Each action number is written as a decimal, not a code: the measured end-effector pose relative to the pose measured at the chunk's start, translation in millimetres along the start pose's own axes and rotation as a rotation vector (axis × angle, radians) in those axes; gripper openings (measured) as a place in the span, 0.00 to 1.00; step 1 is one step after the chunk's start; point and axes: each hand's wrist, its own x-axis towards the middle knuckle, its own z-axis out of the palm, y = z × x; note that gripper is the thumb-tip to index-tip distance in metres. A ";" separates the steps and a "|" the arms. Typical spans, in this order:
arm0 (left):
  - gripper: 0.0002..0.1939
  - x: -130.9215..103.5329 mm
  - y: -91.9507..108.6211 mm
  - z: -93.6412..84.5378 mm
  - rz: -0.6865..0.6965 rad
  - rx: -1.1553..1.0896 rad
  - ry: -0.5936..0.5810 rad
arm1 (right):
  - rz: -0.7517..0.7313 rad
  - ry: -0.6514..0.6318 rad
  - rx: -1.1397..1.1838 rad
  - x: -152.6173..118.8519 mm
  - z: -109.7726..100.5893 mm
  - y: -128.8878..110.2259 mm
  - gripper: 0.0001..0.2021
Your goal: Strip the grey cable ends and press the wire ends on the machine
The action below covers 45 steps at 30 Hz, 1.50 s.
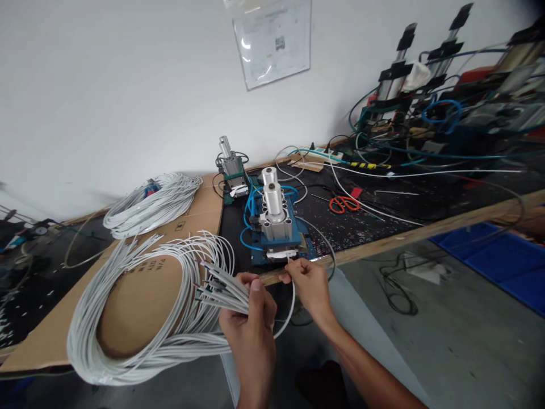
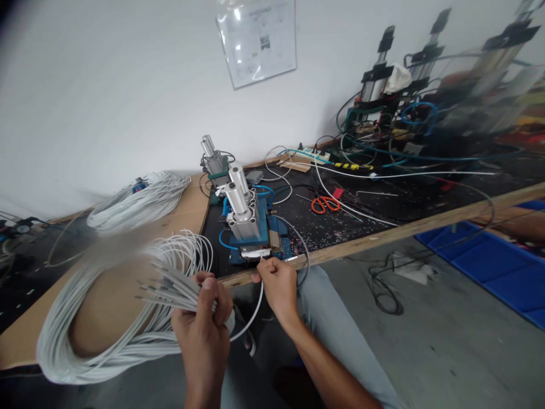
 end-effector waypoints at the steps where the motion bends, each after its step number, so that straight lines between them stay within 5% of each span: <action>1: 0.12 0.2 -0.2 -0.3 0.004 0.001 -0.002 | -0.001 0.001 -0.001 0.0 0.0 0.1 0.15; 24: 0.12 3.3 -8.2 -4.8 0.005 0.007 -0.010 | -0.065 -0.033 0.064 -11.2 -3.7 -1.2 0.15; 30: 0.08 0.7 -10.8 -14.4 0.006 -0.008 -0.142 | -0.224 -0.034 0.017 -45.9 -23.9 -11.3 0.12; 37: 0.08 -4.7 -19.3 -14.9 -0.077 0.147 -0.175 | -0.411 -0.024 -0.126 -55.9 -44.6 -18.8 0.11; 43: 0.16 -6.2 -24.7 -16.0 -0.124 0.426 -0.315 | -0.422 -0.284 -0.631 -54.4 -95.6 18.6 0.18; 45: 0.17 -8.0 -27.2 -15.2 -0.190 0.428 -0.344 | -0.397 -0.261 -0.775 -51.8 -109.1 20.7 0.18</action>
